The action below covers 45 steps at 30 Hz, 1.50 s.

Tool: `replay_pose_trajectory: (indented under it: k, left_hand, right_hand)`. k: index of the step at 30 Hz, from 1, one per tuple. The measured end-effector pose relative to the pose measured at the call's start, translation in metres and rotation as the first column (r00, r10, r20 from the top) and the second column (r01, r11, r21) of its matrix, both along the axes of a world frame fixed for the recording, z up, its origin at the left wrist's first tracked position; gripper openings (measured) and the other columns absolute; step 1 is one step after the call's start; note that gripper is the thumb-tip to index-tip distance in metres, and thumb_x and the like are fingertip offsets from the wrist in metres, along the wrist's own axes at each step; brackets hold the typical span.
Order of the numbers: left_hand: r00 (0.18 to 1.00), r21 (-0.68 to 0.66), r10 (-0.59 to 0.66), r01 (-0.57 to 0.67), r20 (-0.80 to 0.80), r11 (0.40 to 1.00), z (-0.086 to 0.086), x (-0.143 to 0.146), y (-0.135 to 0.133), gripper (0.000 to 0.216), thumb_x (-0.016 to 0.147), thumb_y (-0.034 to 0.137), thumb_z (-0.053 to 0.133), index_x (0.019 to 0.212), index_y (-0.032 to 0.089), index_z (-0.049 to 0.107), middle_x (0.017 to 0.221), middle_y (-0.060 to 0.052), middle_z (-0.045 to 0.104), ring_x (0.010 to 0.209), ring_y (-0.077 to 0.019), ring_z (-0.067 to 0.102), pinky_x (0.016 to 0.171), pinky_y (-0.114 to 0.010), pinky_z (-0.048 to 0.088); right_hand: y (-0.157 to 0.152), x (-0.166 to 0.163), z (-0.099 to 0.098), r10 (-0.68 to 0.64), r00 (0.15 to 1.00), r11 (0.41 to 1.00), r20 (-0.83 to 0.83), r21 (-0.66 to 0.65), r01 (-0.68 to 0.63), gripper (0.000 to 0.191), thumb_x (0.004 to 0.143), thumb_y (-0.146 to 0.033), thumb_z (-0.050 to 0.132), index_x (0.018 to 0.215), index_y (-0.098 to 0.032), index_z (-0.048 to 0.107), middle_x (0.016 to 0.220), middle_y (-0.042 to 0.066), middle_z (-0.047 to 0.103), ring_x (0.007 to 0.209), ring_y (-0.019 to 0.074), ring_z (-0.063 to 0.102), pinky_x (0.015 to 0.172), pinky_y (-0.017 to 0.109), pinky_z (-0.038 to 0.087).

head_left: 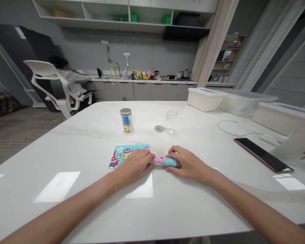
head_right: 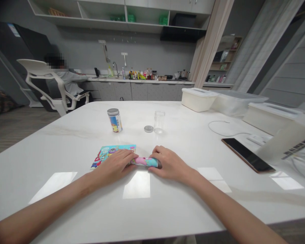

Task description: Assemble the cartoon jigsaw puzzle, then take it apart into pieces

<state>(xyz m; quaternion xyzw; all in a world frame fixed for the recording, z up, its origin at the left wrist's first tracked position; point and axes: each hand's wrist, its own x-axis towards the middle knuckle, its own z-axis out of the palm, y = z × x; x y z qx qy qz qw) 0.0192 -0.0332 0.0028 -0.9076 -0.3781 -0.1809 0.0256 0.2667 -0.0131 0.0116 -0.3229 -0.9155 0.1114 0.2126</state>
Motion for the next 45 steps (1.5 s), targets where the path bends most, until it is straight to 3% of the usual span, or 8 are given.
replay_pose_trajectory:
  k: [4, 8, 12, 20, 26, 35, 41, 45]
  left_hand:
    - [0.998, 0.014, 0.009, -0.01, 0.058, 1.0, 0.0, 0.0, 0.0, 0.016, 0.093, 0.025, 0.048, 0.106, 0.018, 0.056, 0.098, -0.008, 0.065, 0.092, -0.0241, 0.06, 0.08, -0.04, 0.048]
    - [0.961, -0.081, 0.115, -0.097, 0.253, 0.992, 0.001, 0.002, 0.002, 0.025, 0.094, 0.034, 0.047, 0.111, 0.019, 0.058, 0.101, -0.007, 0.067, 0.095, -0.0242, 0.061, 0.083, -0.04, 0.047]
    - [0.851, -0.366, 0.286, -0.121, 0.441, 0.923, 0.007, 0.004, 0.003, 0.027, 0.093, 0.041, 0.049, 0.102, 0.021, 0.064, 0.094, -0.004, 0.07, 0.087, -0.0217, 0.063, 0.077, -0.034, 0.047]
    - [0.687, -0.614, 0.365, 0.15, 0.629, 0.775, 0.007, 0.003, 0.004, 0.03, 0.082, 0.037, 0.062, 0.106, 0.019, 0.058, 0.1, -0.005, 0.068, 0.088, -0.0213, 0.064, 0.071, -0.031, 0.049]
    - [0.637, -0.586, 0.392, 0.117, 0.664, 0.802, 0.001, -0.002, 0.014, 0.026, 0.082, 0.038, 0.06, 0.097, 0.018, 0.052, 0.09, -0.002, 0.062, 0.079, -0.0177, 0.059, 0.067, -0.03, 0.048]
    - [0.779, -0.373, 0.345, -0.156, 0.523, 0.915, 0.0, -0.005, 0.012, 0.02, 0.077, 0.026, 0.063, 0.093, 0.02, 0.053, 0.082, 0.001, 0.061, 0.071, -0.0167, 0.056, 0.067, -0.032, 0.047]
    - [0.888, -0.269, 0.153, -0.035, 0.434, 0.963, 0.003, -0.007, 0.014, 0.028, 0.071, 0.016, 0.063, 0.099, 0.02, 0.059, 0.106, -0.004, 0.061, 0.1, -0.0223, 0.058, 0.086, -0.036, 0.047]
    - [0.839, -0.386, 0.18, 0.038, 0.513, 0.922, 0.009, -0.005, 0.01, 0.032, 0.075, 0.023, 0.063, 0.105, 0.02, 0.053, 0.098, -0.002, 0.062, 0.086, -0.0182, 0.059, 0.074, -0.031, 0.049]
  right_hand:
    - [0.005, 0.003, -0.001, -0.083, 0.986, 0.982, -0.142, -0.178, 0.057, 0.026, 0.084, -0.031, 0.062, 0.108, -0.022, 0.063, 0.089, 0.004, 0.061, 0.075, 0.0162, 0.055, 0.069, 0.031, 0.046]
    - [0.016, 0.0, -0.007, -0.303, 0.875, 0.848, -0.377, -0.526, 0.068, 0.057, 0.08, -0.039, 0.067, 0.13, -0.021, 0.047, 0.083, 0.001, 0.062, 0.069, 0.0152, 0.056, 0.064, 0.031, 0.047]
    - [0.02, -0.014, -0.007, -0.291, 0.849, 0.715, -0.442, -0.69, -0.114, 0.042, 0.074, -0.042, 0.072, 0.105, -0.017, 0.06, 0.083, 0.005, 0.065, 0.071, 0.0174, 0.06, 0.064, 0.032, 0.049]
    - [0.022, -0.059, 0.004, -0.284, 0.758, 0.713, -0.587, -0.658, -0.243, 0.042, 0.081, -0.058, 0.058, 0.091, -0.018, 0.065, 0.079, 0.004, 0.063, 0.07, 0.015, 0.058, 0.062, 0.029, 0.046]
    - [0.031, -0.081, 0.01, -0.326, 0.691, 0.79, -0.645, -0.588, -0.175, 0.04, 0.077, -0.049, 0.065, 0.104, -0.021, 0.058, 0.083, 0.002, 0.062, 0.074, 0.0152, 0.058, 0.058, 0.027, 0.047]
    - [0.016, -0.096, 0.01, -0.33, 0.699, 0.752, -0.634, -0.625, -0.212, 0.041, 0.078, -0.049, 0.066, 0.103, -0.018, 0.061, 0.103, 0.008, 0.069, 0.102, 0.0241, 0.063, 0.093, 0.042, 0.048]
    - [0.004, -0.105, 0.0, -0.395, 0.628, 0.74, -0.671, -0.637, -0.215, 0.054, 0.073, -0.047, 0.072, 0.118, -0.02, 0.059, 0.122, 0.01, 0.064, 0.111, 0.0252, 0.061, 0.093, 0.039, 0.049]
    - [0.005, -0.101, -0.005, -0.453, 0.602, 0.71, -0.658, -0.674, -0.202, 0.055, 0.072, -0.049, 0.072, 0.115, -0.017, 0.062, 0.114, 0.012, 0.068, 0.102, 0.0265, 0.065, 0.09, 0.042, 0.051]
